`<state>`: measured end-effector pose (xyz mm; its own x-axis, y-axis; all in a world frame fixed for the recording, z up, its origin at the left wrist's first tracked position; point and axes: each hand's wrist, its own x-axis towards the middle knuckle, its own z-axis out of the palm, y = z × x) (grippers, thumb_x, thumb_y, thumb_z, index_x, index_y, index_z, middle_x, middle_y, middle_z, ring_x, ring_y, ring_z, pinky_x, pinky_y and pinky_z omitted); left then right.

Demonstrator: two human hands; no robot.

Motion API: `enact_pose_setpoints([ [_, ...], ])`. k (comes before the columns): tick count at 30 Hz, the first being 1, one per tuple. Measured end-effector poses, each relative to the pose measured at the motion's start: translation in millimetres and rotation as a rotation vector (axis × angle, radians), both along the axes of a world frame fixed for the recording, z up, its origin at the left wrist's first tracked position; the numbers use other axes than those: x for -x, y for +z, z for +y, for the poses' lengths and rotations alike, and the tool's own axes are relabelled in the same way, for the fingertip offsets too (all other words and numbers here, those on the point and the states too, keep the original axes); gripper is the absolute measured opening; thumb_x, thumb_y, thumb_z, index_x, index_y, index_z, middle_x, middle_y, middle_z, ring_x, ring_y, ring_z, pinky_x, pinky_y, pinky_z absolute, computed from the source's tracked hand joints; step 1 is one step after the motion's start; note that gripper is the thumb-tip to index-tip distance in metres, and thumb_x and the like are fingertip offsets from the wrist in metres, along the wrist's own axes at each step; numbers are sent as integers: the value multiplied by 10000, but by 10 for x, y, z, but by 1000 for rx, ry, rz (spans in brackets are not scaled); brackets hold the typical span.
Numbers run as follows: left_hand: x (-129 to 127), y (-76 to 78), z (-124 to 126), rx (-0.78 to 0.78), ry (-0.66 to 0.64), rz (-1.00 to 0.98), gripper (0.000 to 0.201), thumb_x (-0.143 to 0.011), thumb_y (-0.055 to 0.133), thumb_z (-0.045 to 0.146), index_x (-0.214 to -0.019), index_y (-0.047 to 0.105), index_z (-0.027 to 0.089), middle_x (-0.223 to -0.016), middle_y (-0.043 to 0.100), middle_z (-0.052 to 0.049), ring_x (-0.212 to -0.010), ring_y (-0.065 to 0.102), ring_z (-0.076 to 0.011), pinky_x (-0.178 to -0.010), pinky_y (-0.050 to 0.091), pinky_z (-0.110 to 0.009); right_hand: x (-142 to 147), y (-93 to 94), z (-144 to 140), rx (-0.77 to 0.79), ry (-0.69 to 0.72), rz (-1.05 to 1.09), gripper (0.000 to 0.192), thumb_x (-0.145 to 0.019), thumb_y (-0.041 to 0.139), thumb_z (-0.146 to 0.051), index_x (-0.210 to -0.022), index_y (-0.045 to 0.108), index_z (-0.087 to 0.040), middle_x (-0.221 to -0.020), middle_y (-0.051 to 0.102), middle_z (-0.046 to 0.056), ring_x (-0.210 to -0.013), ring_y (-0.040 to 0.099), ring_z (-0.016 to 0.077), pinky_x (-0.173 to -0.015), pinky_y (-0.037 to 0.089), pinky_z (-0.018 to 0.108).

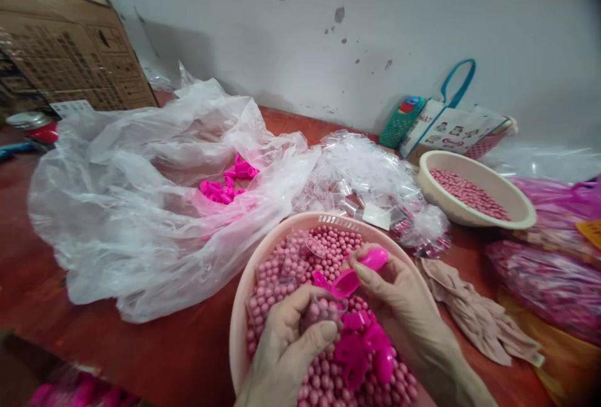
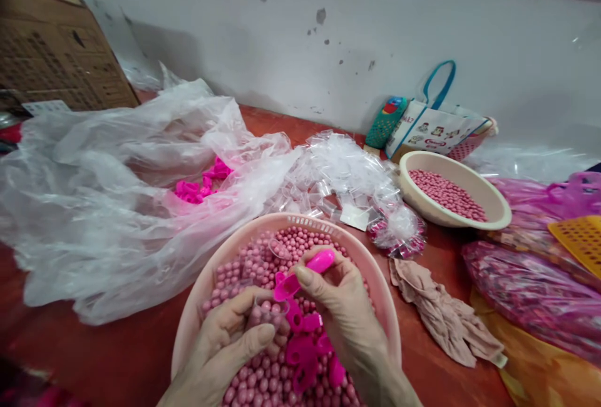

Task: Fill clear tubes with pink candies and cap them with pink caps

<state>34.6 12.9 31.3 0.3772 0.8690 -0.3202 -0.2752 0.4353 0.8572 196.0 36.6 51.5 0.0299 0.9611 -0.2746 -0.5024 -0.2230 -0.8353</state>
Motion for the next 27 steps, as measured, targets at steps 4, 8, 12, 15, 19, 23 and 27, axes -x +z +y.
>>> enact_pose_setpoints([
  [4, 4, -111, -14, 15, 50, -81, 321, -787, 674, 270, -1095, 623, 194, -912, 659, -38, -719, 589, -136, -667, 478, -247, 85, -4, -91, -54, 39, -193, 254, -673, 833, -272, -804, 630, -192, -756, 637, -22, -673, 601, 104, -618, 500, 164],
  [8, 21, -151, -11, 46, 88, -93, 361, -778, 683, 271, -1122, 614, 188, -892, 657, -35, -677, 559, -115, -646, 464, -232, 44, 65, -137, -174, 57, -498, 202, -727, 790, -312, -778, 629, -202, -791, 640, -27, -706, 614, 104, -635, 512, 142],
  [12, 31, -43, -17, 56, 37, -57, 258, -785, 678, 269, -1015, 645, 157, -668, 618, 5, -569, 519, -90, -530, 402, -175, 0, 55, -192, -485, 30, -820, 90, -835, 684, -222, -910, 641, -244, -898, 648, -19, -834, 623, 116, -727, 516, 144],
  [15, 19, 61, -14, 156, 72, -117, 206, -755, 715, 275, -929, 659, 179, -659, 591, 28, -547, 490, -63, -517, 367, -150, -48, 27, -251, -802, 46, -1104, 174, -873, 599, -104, -1009, 628, -207, -968, 644, 24, -931, 620, 128, -852, 500, 165],
  [19, 2, 102, 20, 167, -1, -296, 205, -742, 727, 250, -922, 673, 170, -672, 569, 21, -516, 436, -40, -480, 317, -132, -151, 54, -335, -1059, 155, -1360, 227, -916, 527, -113, -1103, 643, -167, -1115, 638, 82, -1036, 615, 172, -935, 491, 219],
  [23, 21, 8, 54, 104, -98, -256, 285, -760, 715, 294, -995, 662, 141, -618, 584, 10, -442, 441, -37, -407, 319, -118, -222, 111, -323, -1035, 181, -1286, 216, -896, 566, -123, -1071, 672, -193, -1064, 670, 74, -999, 643, 202, -861, 549, 243],
  [27, 31, -47, 51, 107, -192, -245, 305, -774, 696, 351, -981, 650, 131, -609, 626, -13, -428, 494, -46, -387, 353, -104, -293, 161, -234, -1006, 301, -1157, 206, -845, 633, -78, -1022, 681, -171, -987, 690, 73, -960, 658, 198, -834, 562, 230],
])
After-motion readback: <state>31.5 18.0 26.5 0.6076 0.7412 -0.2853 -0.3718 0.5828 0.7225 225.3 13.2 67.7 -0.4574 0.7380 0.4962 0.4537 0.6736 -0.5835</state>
